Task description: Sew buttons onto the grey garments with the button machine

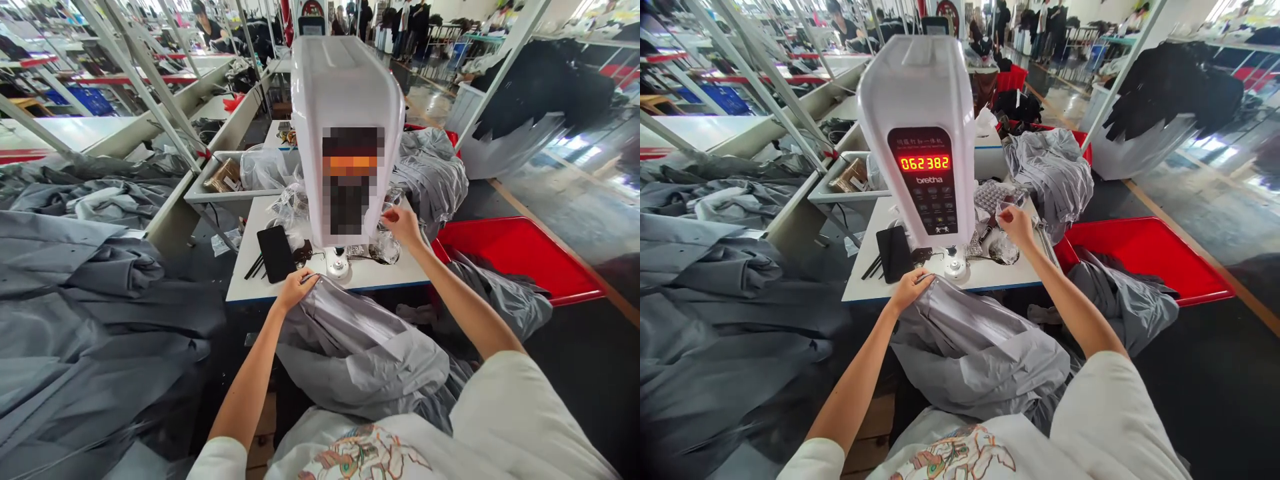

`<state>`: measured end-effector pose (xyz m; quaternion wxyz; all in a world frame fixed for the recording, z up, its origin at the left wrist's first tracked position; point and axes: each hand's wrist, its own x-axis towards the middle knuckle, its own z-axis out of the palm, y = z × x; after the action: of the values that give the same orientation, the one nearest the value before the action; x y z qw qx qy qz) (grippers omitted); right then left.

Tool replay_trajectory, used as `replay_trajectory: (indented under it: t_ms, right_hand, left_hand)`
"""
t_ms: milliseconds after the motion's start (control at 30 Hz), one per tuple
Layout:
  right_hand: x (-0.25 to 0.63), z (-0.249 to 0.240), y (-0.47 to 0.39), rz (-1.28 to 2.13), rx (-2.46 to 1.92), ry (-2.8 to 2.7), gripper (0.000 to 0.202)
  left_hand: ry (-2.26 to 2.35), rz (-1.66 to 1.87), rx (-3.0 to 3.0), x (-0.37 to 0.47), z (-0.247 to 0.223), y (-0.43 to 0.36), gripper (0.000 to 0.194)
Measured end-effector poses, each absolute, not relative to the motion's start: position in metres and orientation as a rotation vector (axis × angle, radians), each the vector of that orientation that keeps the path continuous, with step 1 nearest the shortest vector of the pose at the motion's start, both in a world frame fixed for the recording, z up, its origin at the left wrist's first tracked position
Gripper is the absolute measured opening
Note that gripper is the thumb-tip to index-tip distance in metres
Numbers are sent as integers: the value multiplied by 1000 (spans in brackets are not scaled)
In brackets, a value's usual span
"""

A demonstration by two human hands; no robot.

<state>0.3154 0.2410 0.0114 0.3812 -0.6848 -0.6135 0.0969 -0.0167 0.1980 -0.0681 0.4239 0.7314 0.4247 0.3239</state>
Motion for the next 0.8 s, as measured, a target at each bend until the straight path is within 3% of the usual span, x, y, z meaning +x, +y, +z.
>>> replay_trajectory:
  t_ms: [200,800]
  right_hand:
    - [252,-24,180,694,-1516,-1607,27]
    - [213,-19,181,652,-1436,-1851,21]
  left_hand:
    - [1050,818,1832,-16,-69,198,31]
    - [1040,831,1802,-17,-69,197,31]
